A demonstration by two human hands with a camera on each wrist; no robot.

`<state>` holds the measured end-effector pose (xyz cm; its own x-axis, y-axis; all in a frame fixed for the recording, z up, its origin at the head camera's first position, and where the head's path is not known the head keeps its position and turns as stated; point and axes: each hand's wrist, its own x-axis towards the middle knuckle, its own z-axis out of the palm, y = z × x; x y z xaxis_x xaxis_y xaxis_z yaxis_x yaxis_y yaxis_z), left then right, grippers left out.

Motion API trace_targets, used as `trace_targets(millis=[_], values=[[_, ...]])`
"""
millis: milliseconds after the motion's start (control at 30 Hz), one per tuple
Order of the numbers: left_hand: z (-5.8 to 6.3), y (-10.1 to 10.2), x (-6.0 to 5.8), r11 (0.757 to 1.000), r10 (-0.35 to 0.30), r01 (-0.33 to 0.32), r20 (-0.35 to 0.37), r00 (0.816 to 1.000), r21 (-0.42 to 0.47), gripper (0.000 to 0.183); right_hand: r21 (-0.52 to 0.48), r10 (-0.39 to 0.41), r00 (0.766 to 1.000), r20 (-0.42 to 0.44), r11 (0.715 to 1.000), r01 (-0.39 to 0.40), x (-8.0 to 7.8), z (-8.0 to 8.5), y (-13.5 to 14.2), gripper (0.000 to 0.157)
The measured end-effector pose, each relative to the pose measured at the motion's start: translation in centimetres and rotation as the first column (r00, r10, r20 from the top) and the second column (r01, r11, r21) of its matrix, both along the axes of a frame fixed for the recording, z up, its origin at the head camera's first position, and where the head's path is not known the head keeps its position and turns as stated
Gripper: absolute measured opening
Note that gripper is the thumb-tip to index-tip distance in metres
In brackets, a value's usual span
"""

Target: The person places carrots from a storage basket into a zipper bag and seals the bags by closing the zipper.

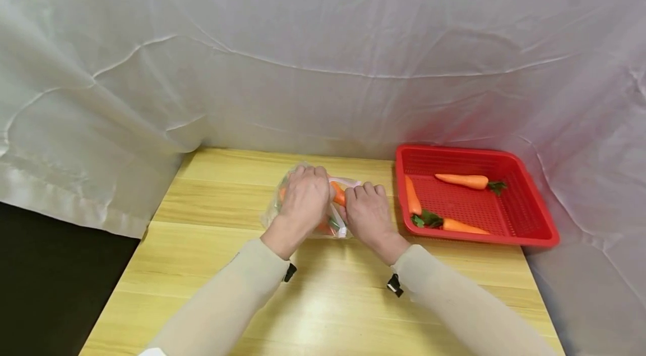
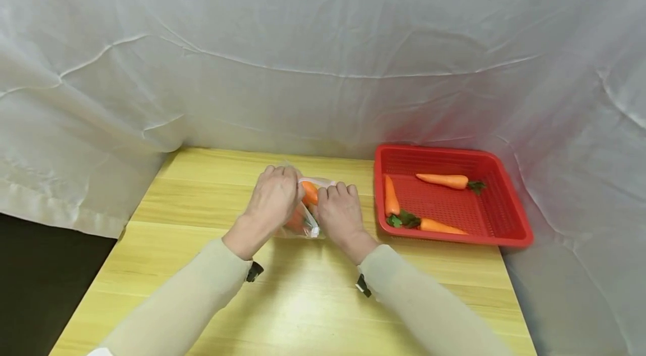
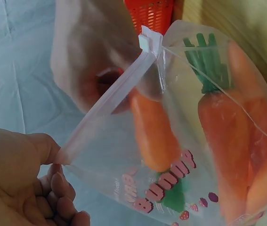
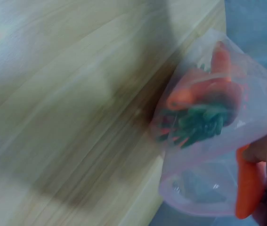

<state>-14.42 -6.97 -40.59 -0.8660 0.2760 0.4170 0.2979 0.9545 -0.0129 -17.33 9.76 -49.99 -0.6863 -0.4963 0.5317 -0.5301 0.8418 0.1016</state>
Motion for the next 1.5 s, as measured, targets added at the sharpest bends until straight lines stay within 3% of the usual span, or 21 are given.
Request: trace_targets(millis=[133,300,367,467,533,600,667,767,867,933,1033,1067,1100,1200,1367,1500], values=[[0.3,-0.3,-0.1,1.0,0.013,-0.013,0.007,1.0,-0.009,0.019,0.011,-0.075,0.986,0.15,0.997,0.075,-0.1,0.4,-1.4,0.036],[0.7,-0.8,-0.4,0.998,0.058,-0.06,0.07,0.996,0.035,0.019,-0.019,-0.084,0.938,0.336,0.995,0.095,-0.5,1.4,-2.2,0.035],[0.9,-1.1,-0.6,0.994,0.067,-0.074,0.089,0.994,0.082,0.021,-0.083,-0.039,0.932,0.36,0.994,0.074,-0.6,1.7,-1.8,0.028],[1.2,-1.4,-0.8,0.982,0.073,-0.093,0.119,0.99,0.167,0.023,-0.189,0.003,0.943,0.332,0.98,0.064,-0.5,1.7,-0.2,0.019],[1.4,-1.6,-0.9,0.972,0.076,-0.105,0.139,0.987,0.211,0.024,-0.246,-0.012,0.95,0.312,0.965,0.092,-0.1,1.4,1.2,0.017],[1.5,-1.7,-0.9,0.965,0.077,-0.113,0.154,0.985,0.237,0.025,-0.287,-0.043,0.932,0.361,0.945,0.155,0.6,1.1,2.3,0.022],[1.6,-1.8,-0.9,0.962,0.071,-0.109,0.156,0.985,0.251,0.025,-0.32,-0.052,0.88,0.472,0.92,0.227,1.6,0.7,3.2,0.028],[1.7,-1.9,-0.8,0.96,0.064,-0.1,0.145,0.987,0.26,0.024,-0.328,-0.02,0.767,0.642,0.897,0.298,3.1,0.1,3.6,0.032],[1.7,-2.1,-0.8,0.956,0.071,-0.111,0.151,0.986,0.272,0.025,-0.33,0.037,0.67,0.741,0.89,0.315,4.0,-0.6,3.4,0.026],[1.7,-2.2,-0.8,0.953,0.076,-0.12,0.164,0.984,0.279,0.025,-0.343,0.075,0.624,0.778,0.882,0.322,4.0,-0.9,3.0,0.023],[1.9,-2.6,-0.7,0.948,0.084,-0.138,0.194,0.977,0.287,0.025,-0.411,0.143,0.587,0.797,0.84,0.354,3.4,-0.6,2.3,0.022],[2.0,-2.8,-0.7,0.947,0.086,-0.144,0.206,0.975,0.287,0.025,-0.441,0.161,0.589,0.792,0.818,0.37,3.1,-0.2,2.2,0.021],[2.2,-2.9,-0.6,0.946,0.087,-0.148,0.214,0.973,0.287,0.024,-0.468,0.171,0.605,0.778,0.799,0.377,2.6,0.3,2.1,0.02],[3.0,-3.4,-0.2,0.939,0.098,-0.177,0.261,0.96,0.296,0.024,-0.544,0.182,0.68,0.71,0.756,0.365,1.1,2.8,2.0,0.017],[4.5,-3.1,0.6,0.935,0.092,-0.208,0.369,0.925,0.287,0.024,-0.631,0.213,0.796,0.567,0.733,0.253,-0.5,7.5,1.1,0.016],[5.1,-3.2,0.7,0.926,0.079,-0.22,0.413,0.907,0.306,0.025,-0.651,0.205,0.862,0.464,0.739,0.175,-1.0,10.4,0.6,0.015]])
